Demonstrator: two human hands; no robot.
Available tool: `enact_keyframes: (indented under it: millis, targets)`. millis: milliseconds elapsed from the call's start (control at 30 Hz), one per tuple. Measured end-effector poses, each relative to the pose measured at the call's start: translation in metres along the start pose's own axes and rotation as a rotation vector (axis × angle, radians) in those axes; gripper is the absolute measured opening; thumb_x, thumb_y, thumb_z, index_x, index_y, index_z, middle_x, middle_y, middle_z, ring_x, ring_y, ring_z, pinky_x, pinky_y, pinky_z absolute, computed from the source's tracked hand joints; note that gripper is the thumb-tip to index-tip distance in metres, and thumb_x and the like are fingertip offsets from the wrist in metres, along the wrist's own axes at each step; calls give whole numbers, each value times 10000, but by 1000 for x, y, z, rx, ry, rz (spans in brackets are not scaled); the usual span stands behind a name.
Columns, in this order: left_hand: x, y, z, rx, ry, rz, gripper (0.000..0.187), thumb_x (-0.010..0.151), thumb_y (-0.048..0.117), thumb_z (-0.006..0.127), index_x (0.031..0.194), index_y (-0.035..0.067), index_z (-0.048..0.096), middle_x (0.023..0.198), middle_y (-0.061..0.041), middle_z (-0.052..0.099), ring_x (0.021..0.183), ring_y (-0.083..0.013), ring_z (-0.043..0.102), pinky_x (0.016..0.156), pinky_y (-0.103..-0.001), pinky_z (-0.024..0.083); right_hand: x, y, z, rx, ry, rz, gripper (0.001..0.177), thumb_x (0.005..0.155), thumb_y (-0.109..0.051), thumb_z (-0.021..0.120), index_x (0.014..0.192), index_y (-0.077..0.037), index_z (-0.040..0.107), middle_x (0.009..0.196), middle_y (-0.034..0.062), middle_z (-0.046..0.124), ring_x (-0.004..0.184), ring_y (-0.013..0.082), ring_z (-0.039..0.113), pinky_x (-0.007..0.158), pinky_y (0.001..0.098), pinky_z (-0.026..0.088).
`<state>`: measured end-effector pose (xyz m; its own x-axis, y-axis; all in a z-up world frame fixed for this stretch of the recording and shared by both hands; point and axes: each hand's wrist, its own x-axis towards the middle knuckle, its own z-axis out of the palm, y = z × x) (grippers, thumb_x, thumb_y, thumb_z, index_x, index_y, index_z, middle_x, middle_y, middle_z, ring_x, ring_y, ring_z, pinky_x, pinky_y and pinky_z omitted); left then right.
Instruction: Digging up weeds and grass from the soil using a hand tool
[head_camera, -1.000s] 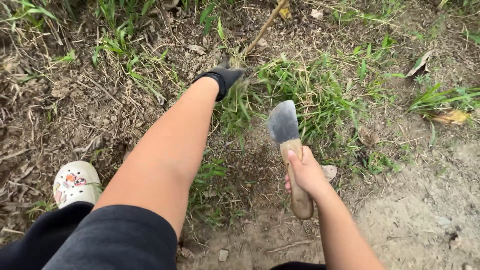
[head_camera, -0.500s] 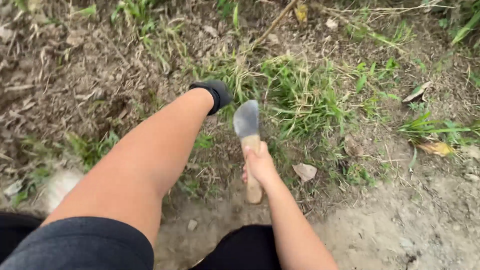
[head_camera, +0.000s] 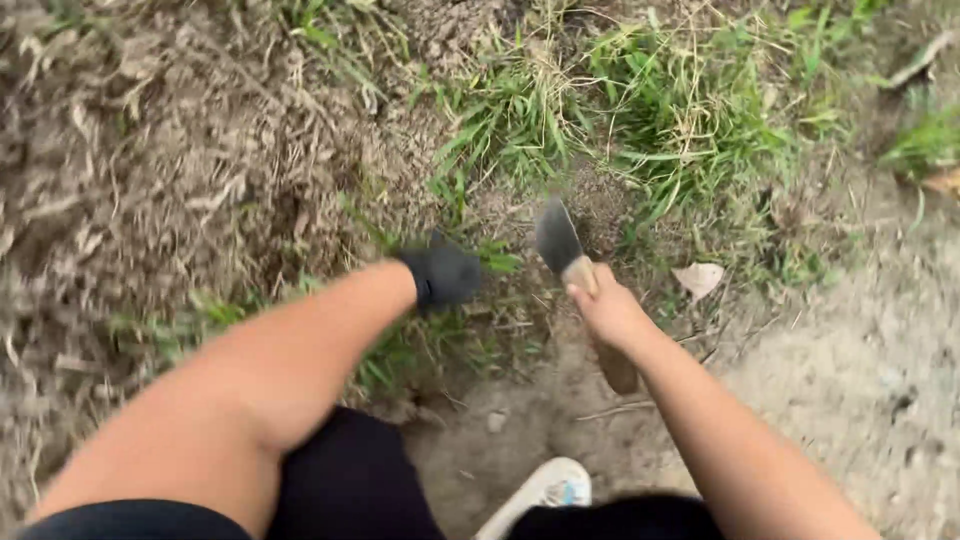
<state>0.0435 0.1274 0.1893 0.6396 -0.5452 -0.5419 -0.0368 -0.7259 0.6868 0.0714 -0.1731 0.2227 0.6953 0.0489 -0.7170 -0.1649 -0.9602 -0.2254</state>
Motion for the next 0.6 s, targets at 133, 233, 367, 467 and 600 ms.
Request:
enact_keyframes:
  millis: [133,233,367,467,600]
  targets:
    - [78,-18,77,373,-154,622,348,1010,390,423,865,175,653,810,-31,689,811,-310,700,821,-487,584,-21,-3,37,55,6,155,568,1011,-511,505,1376,-80,448,1208,356,658,1193,483,637,996,579,531]
    - [149,-46,102,521,75,996,339,878,392,534,938,97,690,868,-101,712,858,-352,716,799,-513,595,-66,-45,46,121,51,252,492,992,-488,543,1281,-94,492,1121,354,683,1126,501,663,951,607,523]
    - [219,-105,96,321,265,319,239,874,317,663,859,83,707,820,-115,720,886,-381,740,762,-559,620,-77,-72,68,357,65,321,412,1018,-413,548,1264,-87,494,961,272,684,860,408,693,732,511,591]
    - [231,-124,71,284,341,-27,210,889,247,696,843,45,732,824,-156,737,863,-413,750,667,-616,610,-79,-101,65,334,44,328,471,991,-473,558,1286,-115,481,1148,352,687,1156,502,659,946,594,542]
    - [195,-127,57,378,125,-162,287,949,328,655,722,180,747,810,-25,771,798,-322,751,745,-599,600,-9,-37,116,319,9,279,539,993,-503,535,1369,-127,447,1212,348,669,1216,486,625,981,584,528]
